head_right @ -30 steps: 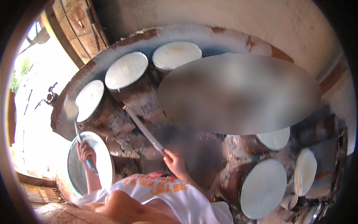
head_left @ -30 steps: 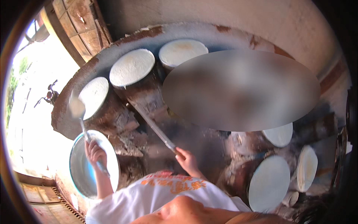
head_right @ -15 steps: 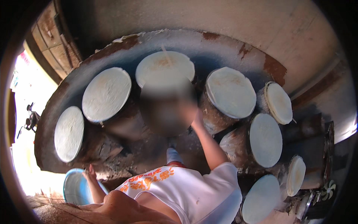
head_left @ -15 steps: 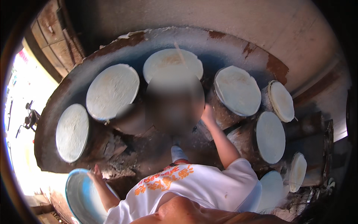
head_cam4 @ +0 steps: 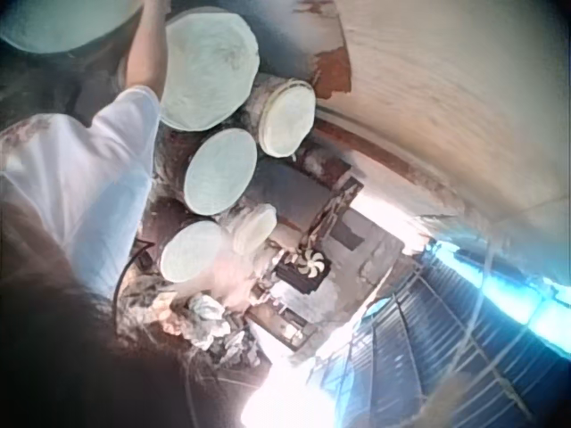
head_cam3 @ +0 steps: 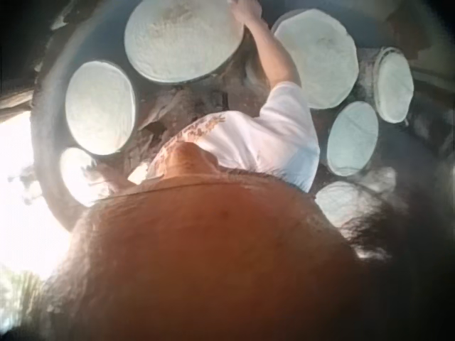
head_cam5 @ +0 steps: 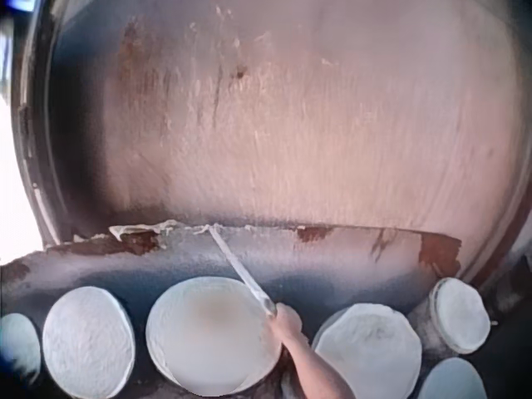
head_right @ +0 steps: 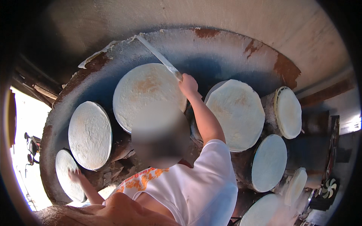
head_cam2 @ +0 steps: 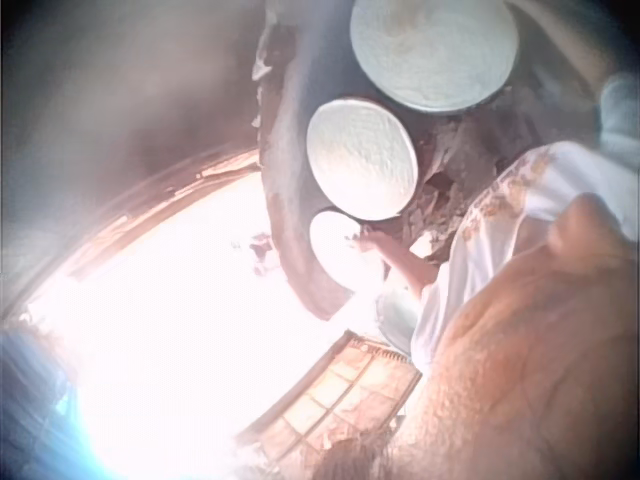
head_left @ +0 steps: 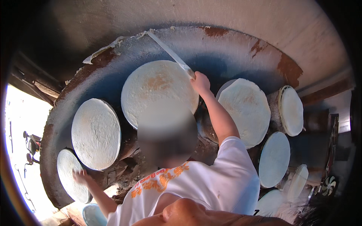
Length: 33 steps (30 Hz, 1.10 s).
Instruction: The person prepares thin flatbreads on a series of heated drums. They spread batter using a ladle, flip the cooked breads using a thin stick, and stack them to the side.
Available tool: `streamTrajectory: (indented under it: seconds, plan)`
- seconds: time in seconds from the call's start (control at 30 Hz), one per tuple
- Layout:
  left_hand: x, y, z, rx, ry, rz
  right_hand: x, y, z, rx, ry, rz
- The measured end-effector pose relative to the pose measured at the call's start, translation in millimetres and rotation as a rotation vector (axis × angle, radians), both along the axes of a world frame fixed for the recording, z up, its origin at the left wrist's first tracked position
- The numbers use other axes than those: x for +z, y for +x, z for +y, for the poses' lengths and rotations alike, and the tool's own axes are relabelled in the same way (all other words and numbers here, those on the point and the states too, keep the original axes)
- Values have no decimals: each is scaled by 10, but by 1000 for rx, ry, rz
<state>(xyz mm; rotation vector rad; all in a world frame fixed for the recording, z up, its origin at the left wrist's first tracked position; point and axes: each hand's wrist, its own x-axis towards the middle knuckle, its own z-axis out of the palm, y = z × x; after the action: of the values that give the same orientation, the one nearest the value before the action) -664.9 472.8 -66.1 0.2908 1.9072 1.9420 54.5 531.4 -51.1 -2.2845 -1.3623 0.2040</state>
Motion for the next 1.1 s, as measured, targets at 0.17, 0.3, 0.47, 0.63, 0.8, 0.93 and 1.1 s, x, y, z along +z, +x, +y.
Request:
streamTrajectory:
  seconds: [0.17,0.3,0.47,0.63,0.8,0.93,1.1]
  plan:
    - [654,2024,1368,-763,-93,-70,96,-185,5,0,92,-69]
    - [877,3269,2080,-1402,-310,265,357,-435,-28,-49,175,-136]
    - [334,3927,3011,-1518,-68,1236,735,-848,-235,-1,309,-125]
    - [325,4132,3341,-1974,215,315,1030,-1101,-464,128,508,-188]
    - [459,3477,3443,-2106,-11,264,1145,-1321,-654,280,581,-110]
    - [1094,3734,2687,-1867,239,281,1122,-988,-903,184,643,-25]
    - [1661,3451,2074,-1655,552,818,998,-749,-1036,174,698,162]
